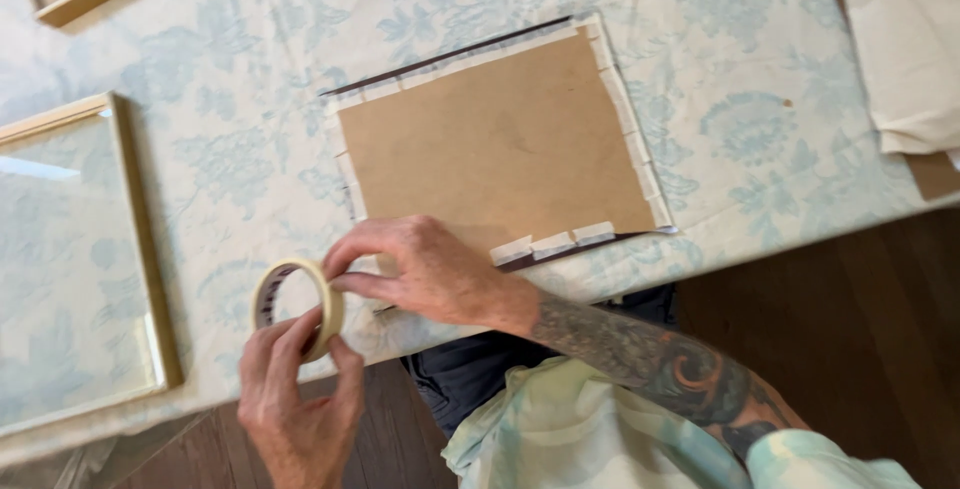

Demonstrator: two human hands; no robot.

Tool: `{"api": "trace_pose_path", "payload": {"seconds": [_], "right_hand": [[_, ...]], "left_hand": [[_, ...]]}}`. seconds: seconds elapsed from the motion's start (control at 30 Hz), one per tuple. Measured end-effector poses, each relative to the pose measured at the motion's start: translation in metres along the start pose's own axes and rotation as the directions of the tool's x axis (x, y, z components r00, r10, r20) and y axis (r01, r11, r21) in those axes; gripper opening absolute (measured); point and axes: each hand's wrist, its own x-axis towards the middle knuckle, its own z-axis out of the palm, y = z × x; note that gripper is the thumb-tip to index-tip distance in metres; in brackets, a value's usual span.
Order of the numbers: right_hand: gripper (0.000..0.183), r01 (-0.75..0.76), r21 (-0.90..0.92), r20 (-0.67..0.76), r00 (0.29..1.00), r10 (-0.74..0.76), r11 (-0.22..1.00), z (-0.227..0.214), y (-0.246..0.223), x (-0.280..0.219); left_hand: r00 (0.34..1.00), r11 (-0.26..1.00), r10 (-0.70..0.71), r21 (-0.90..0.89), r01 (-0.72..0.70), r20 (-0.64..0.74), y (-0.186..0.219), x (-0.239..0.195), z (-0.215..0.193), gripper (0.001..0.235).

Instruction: Applying small pieces of masking tape to the edges of a cardboard board to secure it.

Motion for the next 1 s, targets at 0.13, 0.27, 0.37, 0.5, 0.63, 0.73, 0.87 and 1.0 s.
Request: {"api": "trace_pose_path", "payload": {"seconds": [0.13, 0.27, 0.37, 0.5, 0.63, 0.73, 0.87, 1.0], "right_hand": [[0.019, 0.025, 0.056, 0.02, 0.999, -0.026, 0.998, -0.013, -0.014, -0.005], [0.019, -0.073, 0.043, -0.023, 0.997, 0.074, 0.996, -0.016, -0.027, -0.006], [0.025, -0.203, 0.077, -0.042, 0.978, 0.206, 0.976, -0.014, -0.032, -0.006], [0.026, -0.27, 0.09, -0.062, 0.959, 0.276, 0.959, -0.014, -0.028, -0.007], [0.019, -0.283, 0.113, -0.07, 0.954, 0.292, 0.952, -0.013, -0.024, -0.006], [0.016, -0.271, 0.094, -0.078, 0.957, 0.279, 0.958, -0.013, -0.018, -0.007], [0.016, -0.297, 0.185, -0.09, 0.944, 0.317, 0.937, -0.016, -0.007, -0.013], [0.014, -0.293, 0.212, -0.1, 0.942, 0.319, 0.932, -0.025, 0.006, -0.023]], "left_hand": [[0.999, 0.998, -0.038, -0.039, 0.039, 0.027, 0.012, 0.01, -0.005, 0.024], [0.996, 0.996, -0.059, -0.058, 0.062, 0.062, 0.011, 0.009, -0.01, 0.029], [0.995, 0.996, -0.042, -0.081, 0.049, 0.088, 0.012, 0.013, -0.013, 0.03], [0.997, 0.974, -0.068, -0.213, 0.074, 0.035, 0.009, 0.016, -0.012, 0.031], [0.994, 0.978, -0.073, -0.19, 0.086, 0.075, 0.009, 0.02, -0.015, 0.031], [0.987, 0.98, -0.099, -0.162, 0.119, 0.129, 0.014, 0.028, -0.023, 0.037], [0.968, 0.976, -0.082, -0.176, 0.126, 0.237, 0.019, 0.039, -0.03, 0.053], [0.932, 0.985, -0.107, -0.094, 0.148, 0.347, 0.01, 0.048, -0.031, 0.04]]}}
